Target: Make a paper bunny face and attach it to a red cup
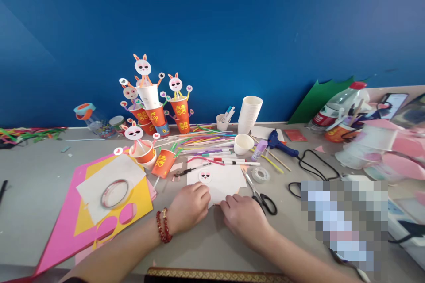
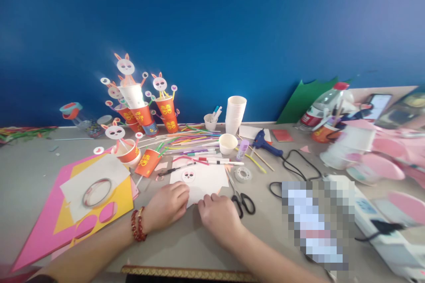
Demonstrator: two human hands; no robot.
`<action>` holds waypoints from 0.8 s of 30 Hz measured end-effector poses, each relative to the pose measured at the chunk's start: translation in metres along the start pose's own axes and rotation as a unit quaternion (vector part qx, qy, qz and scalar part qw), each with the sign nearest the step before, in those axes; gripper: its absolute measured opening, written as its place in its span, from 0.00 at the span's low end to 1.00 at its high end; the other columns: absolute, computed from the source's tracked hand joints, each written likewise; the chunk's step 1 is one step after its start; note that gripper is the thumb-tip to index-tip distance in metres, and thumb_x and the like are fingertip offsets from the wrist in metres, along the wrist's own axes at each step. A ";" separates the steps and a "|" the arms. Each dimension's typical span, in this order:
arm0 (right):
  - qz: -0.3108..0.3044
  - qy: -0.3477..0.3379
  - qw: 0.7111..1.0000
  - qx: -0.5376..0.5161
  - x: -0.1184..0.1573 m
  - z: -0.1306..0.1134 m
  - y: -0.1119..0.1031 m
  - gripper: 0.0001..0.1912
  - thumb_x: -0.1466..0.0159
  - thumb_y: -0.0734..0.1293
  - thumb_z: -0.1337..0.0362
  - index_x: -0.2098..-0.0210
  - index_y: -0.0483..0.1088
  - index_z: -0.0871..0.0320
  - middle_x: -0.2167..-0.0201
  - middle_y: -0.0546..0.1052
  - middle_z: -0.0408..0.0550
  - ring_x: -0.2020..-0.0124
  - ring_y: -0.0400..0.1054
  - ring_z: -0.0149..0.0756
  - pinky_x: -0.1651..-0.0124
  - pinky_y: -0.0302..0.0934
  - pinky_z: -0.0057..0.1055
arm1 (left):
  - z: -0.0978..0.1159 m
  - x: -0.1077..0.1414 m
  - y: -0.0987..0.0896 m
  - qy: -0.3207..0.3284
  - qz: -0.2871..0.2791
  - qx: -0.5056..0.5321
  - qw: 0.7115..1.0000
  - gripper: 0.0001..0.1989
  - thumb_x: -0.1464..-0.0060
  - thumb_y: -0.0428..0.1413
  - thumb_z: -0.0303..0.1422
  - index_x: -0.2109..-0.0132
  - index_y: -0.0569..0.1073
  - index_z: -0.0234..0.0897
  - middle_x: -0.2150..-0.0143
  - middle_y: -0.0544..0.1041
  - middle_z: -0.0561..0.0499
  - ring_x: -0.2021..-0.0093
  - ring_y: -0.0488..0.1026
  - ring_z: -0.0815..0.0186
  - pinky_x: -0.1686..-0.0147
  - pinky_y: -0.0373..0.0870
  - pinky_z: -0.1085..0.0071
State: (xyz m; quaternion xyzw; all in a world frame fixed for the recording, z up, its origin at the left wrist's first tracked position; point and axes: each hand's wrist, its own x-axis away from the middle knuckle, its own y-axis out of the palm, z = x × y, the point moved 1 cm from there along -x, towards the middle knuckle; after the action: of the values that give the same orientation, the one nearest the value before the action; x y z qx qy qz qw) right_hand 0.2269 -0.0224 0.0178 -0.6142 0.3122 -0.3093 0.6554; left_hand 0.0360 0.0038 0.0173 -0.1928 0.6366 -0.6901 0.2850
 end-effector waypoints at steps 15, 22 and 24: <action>0.103 -0.050 0.993 0.005 0.022 0.002 0.007 0.05 0.45 0.70 0.72 0.72 0.70 0.59 0.76 0.75 0.46 0.75 0.68 0.38 0.75 0.48 0.33 | -0.010 0.002 0.001 -0.020 0.043 -0.010 0.999 0.07 0.36 0.50 0.33 0.56 0.71 0.35 0.49 0.75 0.43 0.46 0.70 0.57 0.49 0.71 0.60; 0.051 -0.075 0.995 -0.034 0.040 0.007 -0.001 0.05 0.44 0.69 0.72 0.70 0.69 0.58 0.73 0.75 0.45 0.73 0.67 0.36 0.73 0.51 0.34 | -0.015 0.000 0.001 -0.039 0.055 -0.022 0.997 0.08 0.35 0.49 0.29 0.61 0.72 0.35 0.58 0.78 0.46 0.52 0.74 0.61 0.55 0.72 0.65; 0.041 -0.095 0.993 -0.056 0.047 0.010 -0.001 0.03 0.42 0.67 0.71 0.69 0.68 0.58 0.72 0.74 0.45 0.72 0.67 0.35 0.72 0.52 0.33 | -0.017 0.001 0.000 -0.046 0.054 -0.023 0.997 0.07 0.35 0.49 0.28 0.61 0.72 0.35 0.59 0.78 0.47 0.53 0.74 0.61 0.58 0.71 0.66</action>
State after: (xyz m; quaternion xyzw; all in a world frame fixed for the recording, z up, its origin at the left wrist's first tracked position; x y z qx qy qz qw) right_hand 0.2634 -0.0534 0.0182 -0.6630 0.2905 -0.2047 0.6589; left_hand 0.0251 0.0162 0.0156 -0.1963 0.6482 -0.6492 0.3462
